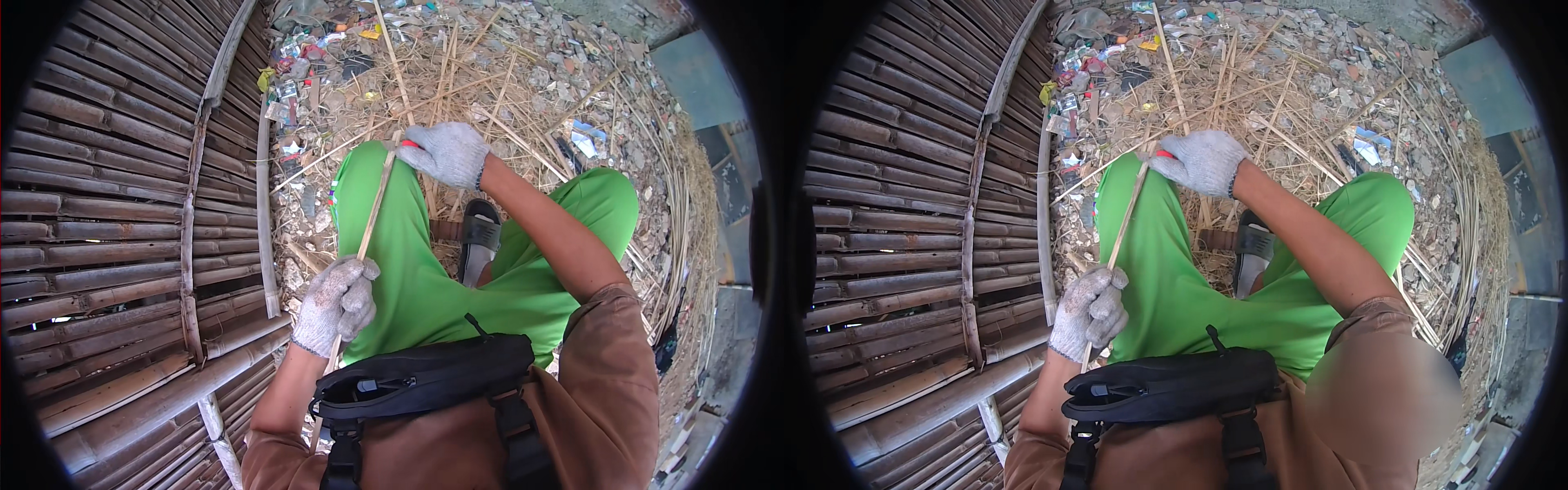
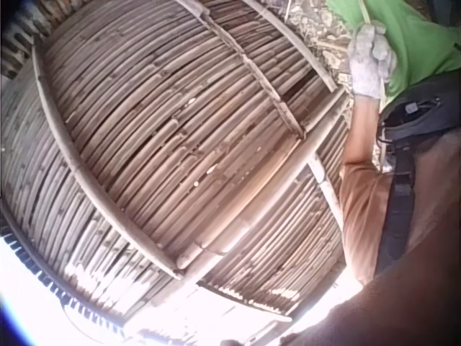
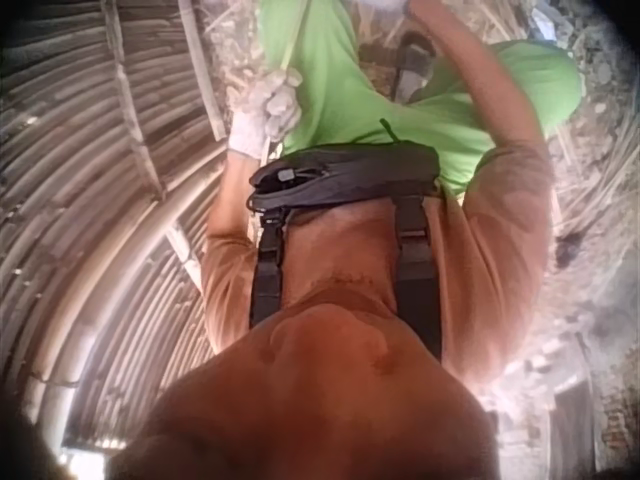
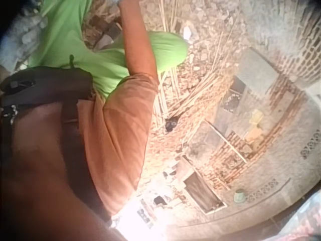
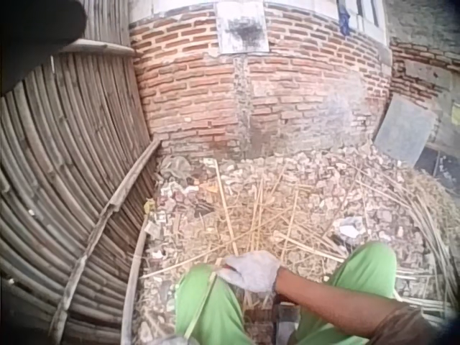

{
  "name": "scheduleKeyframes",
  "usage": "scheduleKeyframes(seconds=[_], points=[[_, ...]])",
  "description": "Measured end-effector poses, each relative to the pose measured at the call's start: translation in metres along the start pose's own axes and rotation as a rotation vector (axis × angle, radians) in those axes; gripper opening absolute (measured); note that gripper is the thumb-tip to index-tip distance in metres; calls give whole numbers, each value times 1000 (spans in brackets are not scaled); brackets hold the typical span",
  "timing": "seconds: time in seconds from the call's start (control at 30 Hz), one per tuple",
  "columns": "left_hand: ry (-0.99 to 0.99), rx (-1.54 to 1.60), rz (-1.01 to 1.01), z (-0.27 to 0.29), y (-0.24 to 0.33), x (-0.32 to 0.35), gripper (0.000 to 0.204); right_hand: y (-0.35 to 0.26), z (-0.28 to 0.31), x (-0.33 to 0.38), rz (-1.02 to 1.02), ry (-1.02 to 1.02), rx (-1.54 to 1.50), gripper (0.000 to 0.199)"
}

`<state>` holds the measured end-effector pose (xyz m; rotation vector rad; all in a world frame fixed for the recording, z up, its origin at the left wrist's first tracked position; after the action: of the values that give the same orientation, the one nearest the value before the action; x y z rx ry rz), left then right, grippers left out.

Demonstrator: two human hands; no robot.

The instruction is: The person shaves a thin strip of bamboo using a small knife while sitting in a workshop area.

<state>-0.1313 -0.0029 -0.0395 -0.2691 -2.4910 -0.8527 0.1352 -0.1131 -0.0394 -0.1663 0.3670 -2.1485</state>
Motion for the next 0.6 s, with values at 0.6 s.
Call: scheduleKeyframes(seconds=[0.6], points=[[268,-644,-53,7,12,17,25,13,-9,8,-65,127,-44,54]])
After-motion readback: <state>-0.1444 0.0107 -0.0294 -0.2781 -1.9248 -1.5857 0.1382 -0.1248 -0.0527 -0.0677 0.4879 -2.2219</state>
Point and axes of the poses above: each hand's wrist, its own x-axis away from the middle knuckle, its own z-axis out of the back of the hand, y = z × x, the point moved 7 cm from there along -x, towards the middle knuckle, and after that the axes turned 5 degrees about x, right-handed, at the moved point
